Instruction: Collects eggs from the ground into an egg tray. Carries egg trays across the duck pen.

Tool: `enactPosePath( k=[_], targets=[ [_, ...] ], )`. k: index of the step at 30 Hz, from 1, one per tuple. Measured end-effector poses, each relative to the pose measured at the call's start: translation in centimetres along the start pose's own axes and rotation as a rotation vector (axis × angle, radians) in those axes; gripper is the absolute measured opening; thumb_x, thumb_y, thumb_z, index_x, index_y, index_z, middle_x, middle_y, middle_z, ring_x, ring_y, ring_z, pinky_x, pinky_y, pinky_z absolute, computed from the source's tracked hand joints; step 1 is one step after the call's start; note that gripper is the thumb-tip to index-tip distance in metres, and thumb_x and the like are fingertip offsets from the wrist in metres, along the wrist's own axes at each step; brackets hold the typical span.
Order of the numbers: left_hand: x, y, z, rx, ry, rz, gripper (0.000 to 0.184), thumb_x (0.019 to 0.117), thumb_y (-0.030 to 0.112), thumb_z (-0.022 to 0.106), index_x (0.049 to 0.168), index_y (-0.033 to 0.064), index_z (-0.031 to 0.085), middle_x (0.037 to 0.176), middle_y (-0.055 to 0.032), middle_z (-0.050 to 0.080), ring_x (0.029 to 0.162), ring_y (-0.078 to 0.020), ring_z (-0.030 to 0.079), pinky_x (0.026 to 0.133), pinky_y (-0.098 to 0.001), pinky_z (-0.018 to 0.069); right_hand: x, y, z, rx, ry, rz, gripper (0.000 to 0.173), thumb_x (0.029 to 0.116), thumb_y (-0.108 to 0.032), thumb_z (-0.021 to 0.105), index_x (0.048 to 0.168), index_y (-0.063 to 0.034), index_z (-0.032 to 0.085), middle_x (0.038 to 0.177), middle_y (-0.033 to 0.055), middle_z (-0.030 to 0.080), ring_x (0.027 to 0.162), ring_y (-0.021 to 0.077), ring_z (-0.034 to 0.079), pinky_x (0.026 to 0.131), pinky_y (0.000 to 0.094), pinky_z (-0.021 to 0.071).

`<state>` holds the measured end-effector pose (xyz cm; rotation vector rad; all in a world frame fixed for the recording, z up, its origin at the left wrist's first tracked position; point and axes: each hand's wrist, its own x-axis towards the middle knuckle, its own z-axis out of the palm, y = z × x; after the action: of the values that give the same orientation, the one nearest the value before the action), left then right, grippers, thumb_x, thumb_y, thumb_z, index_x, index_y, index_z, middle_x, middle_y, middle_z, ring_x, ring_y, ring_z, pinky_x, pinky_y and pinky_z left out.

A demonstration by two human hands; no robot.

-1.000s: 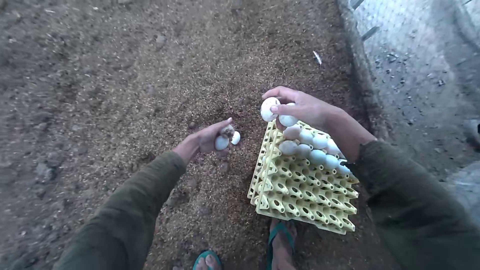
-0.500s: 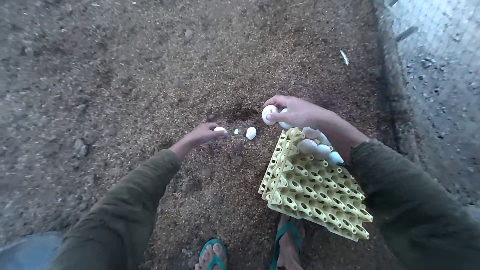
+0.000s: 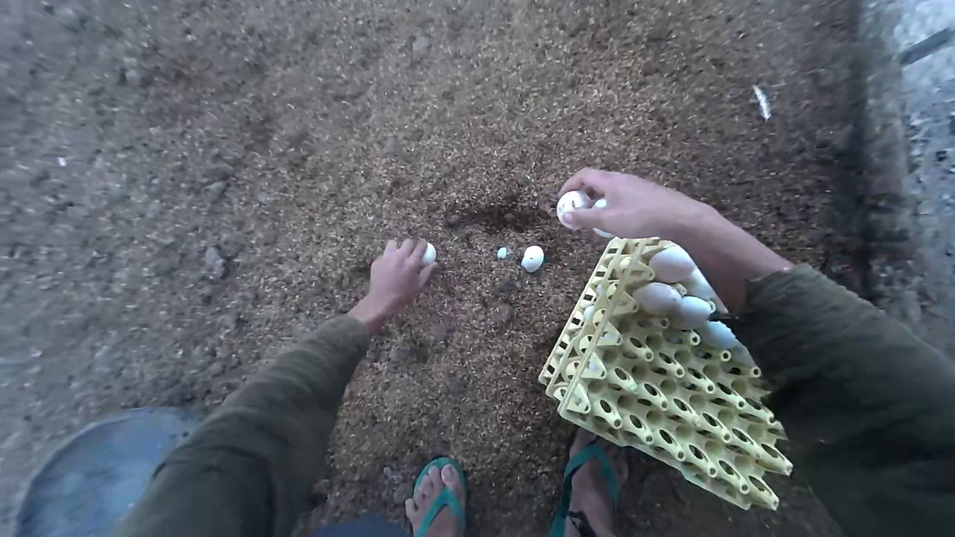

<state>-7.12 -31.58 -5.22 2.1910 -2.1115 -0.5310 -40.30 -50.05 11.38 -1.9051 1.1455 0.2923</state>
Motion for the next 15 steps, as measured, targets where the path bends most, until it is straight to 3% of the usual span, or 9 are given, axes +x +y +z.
enactPosePath(
  k=[3, 5, 7, 8, 9, 11, 13, 15],
  targets=[
    [-2.9, -0.2, 0.0, 0.055, -0.065, 0.116, 0.047, 0.0975, 0.039, 0.067, 0.131, 0.0056, 0.064, 0.118, -0.0224, 0.067, 0.107, -0.0477, 0.064, 0.077, -0.062, 0.055, -1.0, 0.4, -0.6, 0.006, 0.037, -0.005, 0.044, 0.1005, -0.033, 0.066, 0.138, -0.0141, 0.056, 0.121, 0.0169, 0.065, 0.106, 0.0341, 0.066, 0.091, 0.0619, 0.0513],
    [-4.8, -0.2, -1.0, -0.005, -0.178, 0.101, 0.049, 0.0977, 0.044, 0.066, 0.13, 0.0072, 0.066, 0.117, -0.0199, 0.068, 0.108, -0.0435, 0.065, 0.081, -0.0616, 0.0552, -1.8, 0.9, -1.1, 0.008, 0.061, -0.016, 0.043, 0.1007, -0.033, 0.066, 0.138, -0.0147, 0.056, 0.123, 0.0165, 0.065, 0.108, 0.0338, 0.066, 0.091, 0.0629, 0.0513],
    [-6.3, 1.0, -2.6, -0.282, -0.259, -0.123, 0.048, 0.0979, 0.043, 0.067, 0.128, 0.006, 0.067, 0.119, -0.0187, 0.069, 0.111, -0.0374, 0.067, 0.093, -0.0608, 0.0525, -2.8, 1.5, -1.6, 0.027, 0.085, -0.026, 0.041, 0.1005, -0.032, 0.066, 0.137, -0.0142, 0.057, 0.12, 0.0164, 0.065, 0.102, 0.0326, 0.067, 0.087, 0.0617, 0.053],
    [-6.6, 1.9, -3.5, -0.472, -0.282, -0.297, 0.045, 0.0996, 0.04, 0.066, 0.128, 0.0056, 0.067, 0.118, -0.0188, 0.07, 0.107, -0.0344, 0.067, 0.094, -0.0588, 0.0522, -3.3, 1.6, -1.8, 0.038, 0.093, -0.02, 0.041, 0.1007, -0.031, 0.066, 0.137, -0.0138, 0.056, 0.118, 0.0168, 0.065, 0.098, 0.0323, 0.067, 0.085, 0.0607, 0.0541],
    [-6.9, 3.0, -4.2, -0.647, -0.296, -0.456, 0.042, 0.1021, 0.039, 0.062, 0.128, 0.0073, 0.066, 0.112, -0.017, 0.07, 0.098, -0.0294, 0.067, 0.088, -0.053, 0.0538, -3.9, 1.8, -1.9, 0.043, 0.096, -0.011, 0.041, 0.1008, -0.03, 0.066, 0.137, -0.0139, 0.056, 0.116, 0.0166, 0.065, 0.094, 0.0315, 0.067, 0.082, 0.0593, 0.0551],
    [-6.6, 4.7, -4.9, -0.936, -0.312, -0.62, 0.039, 0.1058, 0.04, 0.054, 0.127, 0.0098, 0.065, 0.1, -0.01, 0.067, 0.077, -0.017, 0.062, 0.071, -0.0369, 0.0544, -4.9, 1.9, -2.4, 0.029, 0.112, -0.012, 0.04, 0.1008, -0.03, 0.066, 0.136, -0.0146, 0.056, 0.116, 0.0163, 0.064, 0.094, 0.0325, 0.066, 0.082, 0.0609, 0.054],
    [-5.9, 5.9, -5.0, -1.086, -0.361, -0.643, 0.039, 0.1072, 0.04, 0.05, 0.127, 0.0099, 0.065, 0.1, -0.0084, 0.066, 0.074, -0.014, 0.061, 0.065, -0.0313, 0.0532, -6.3, 1.9, -2.9, 0.002, 0.132, -0.007, 0.04, 0.1002, -0.031, 0.066, 0.137, -0.0164, 0.056, 0.12, 0.0159, 0.065, 0.098, 0.0337, 0.067, 0.084, 0.0633, 0.0532],
    [-5.2, 6.9, -4.4, -1.098, -0.389, -0.609, 0.039, 0.1071, 0.04, 0.051, 0.128, 0.0107, 0.065, 0.103, -0.0079, 0.067, 0.075, -0.0137, 0.062, 0.066, -0.0308, 0.0537, -8.5, 1.8, -3.4, -0.029, 0.152, 0.0, 0.04, 0.1, -0.032, 0.066, 0.136, -0.0179, 0.057, 0.117, 0.0135, 0.066, 0.091, 0.0302, 0.069, 0.078, 0.0597, 0.0564]
  ],
)
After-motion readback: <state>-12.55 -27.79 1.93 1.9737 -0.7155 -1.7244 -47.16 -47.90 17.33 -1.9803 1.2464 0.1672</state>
